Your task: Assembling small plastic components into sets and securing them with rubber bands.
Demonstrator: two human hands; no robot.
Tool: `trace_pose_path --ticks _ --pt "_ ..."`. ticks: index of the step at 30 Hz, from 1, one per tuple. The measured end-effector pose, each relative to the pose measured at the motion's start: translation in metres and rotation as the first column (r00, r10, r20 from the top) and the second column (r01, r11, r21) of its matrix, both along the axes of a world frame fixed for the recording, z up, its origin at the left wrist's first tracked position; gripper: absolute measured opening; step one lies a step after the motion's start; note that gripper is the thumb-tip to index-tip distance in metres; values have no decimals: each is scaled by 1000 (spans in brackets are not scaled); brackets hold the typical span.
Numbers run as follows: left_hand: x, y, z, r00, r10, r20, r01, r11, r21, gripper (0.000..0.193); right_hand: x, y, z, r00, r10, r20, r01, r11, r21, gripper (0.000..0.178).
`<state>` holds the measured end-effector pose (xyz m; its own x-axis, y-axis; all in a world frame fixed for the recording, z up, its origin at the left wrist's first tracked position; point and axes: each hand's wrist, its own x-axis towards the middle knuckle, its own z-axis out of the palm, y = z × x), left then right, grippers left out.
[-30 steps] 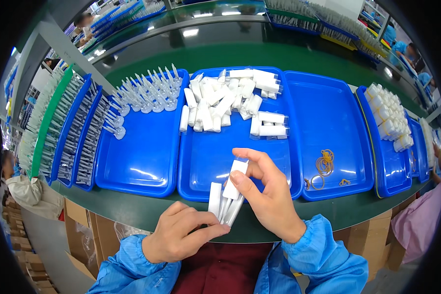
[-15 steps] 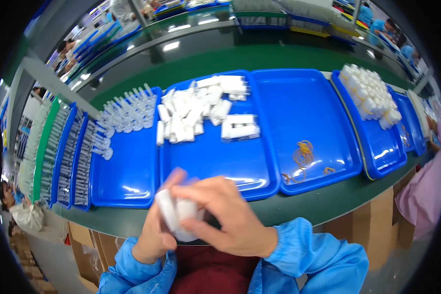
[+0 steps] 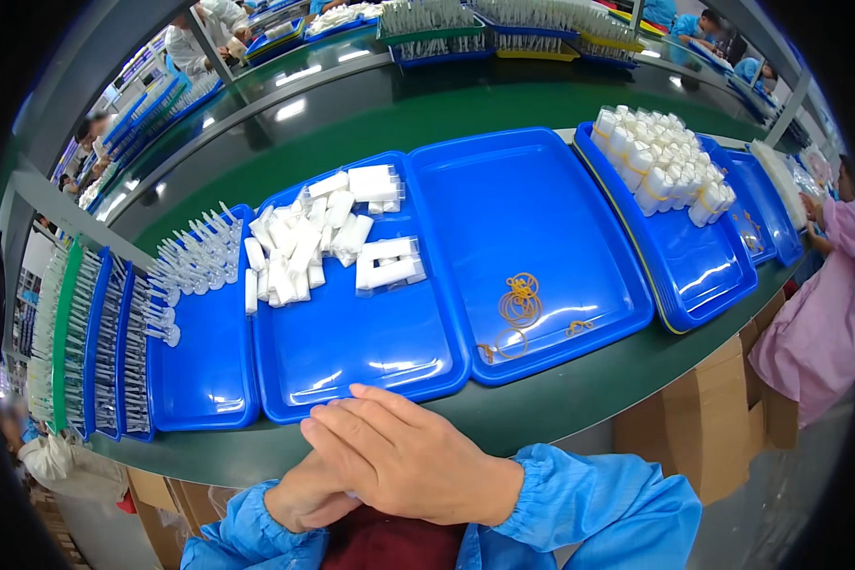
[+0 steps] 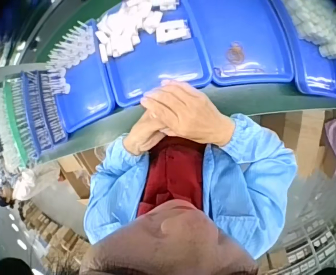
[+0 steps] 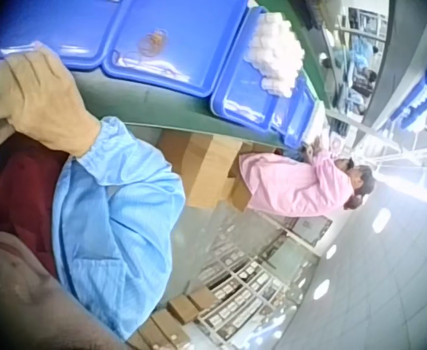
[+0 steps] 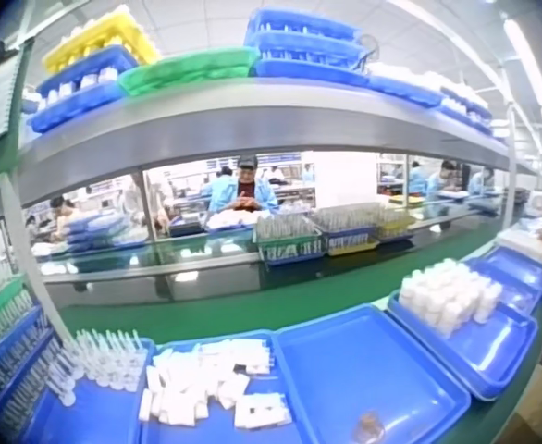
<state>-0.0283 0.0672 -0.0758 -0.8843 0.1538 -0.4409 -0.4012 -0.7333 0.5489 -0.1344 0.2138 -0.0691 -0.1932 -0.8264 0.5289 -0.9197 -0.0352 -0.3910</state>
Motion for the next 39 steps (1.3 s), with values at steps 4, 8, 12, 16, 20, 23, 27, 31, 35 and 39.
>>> trace_pose_path --ticks 4,8,12,16,20,23,27,31,35,39 --pt "-7 -8 -6 991 -105 -77 57 879 -474 24 -45 24 23 920 79 383 -84 996 -4 65" --pt "-3 -19 2 993 -80 -90 -7 713 -701 22 -116 73 6 928 -297 -226 341 922 185 22" --pt "-8 -17 4 994 -31 -107 -68 595 -801 25 -129 76 -11 893 -123 -433 267 919 289 9" --pt "-4 -17 -5 988 -39 -147 -104 527 -844 30 -122 62 -4 889 -238 -392 349 906 241 13" --pt "-35 -1 -9 866 131 -483 -472 535 -701 24 -75 32 23 973 -220 -72 219 976 -20 25" --pt "-44 3 -2 828 154 -540 -480 694 -537 21 -50 17 25 984 -167 65 173 979 -109 27" --pt "-33 -9 -11 842 185 -507 -481 682 -551 23 -20 18 22 292 169 942 167 960 -224 33" --pt "-24 -12 -2 925 -67 -373 -166 812 -560 20 -10 -7 12 270 333 903 409 809 -421 59" --pt "-17 -34 4 915 -345 -209 173 804 -570 13 -32 -7 16 979 -36 201 69 984 -163 77" --pt "-11 -35 2 785 -497 -369 -205 354 -913 35 -39 -24 29 977 155 145 -171 979 107 79"
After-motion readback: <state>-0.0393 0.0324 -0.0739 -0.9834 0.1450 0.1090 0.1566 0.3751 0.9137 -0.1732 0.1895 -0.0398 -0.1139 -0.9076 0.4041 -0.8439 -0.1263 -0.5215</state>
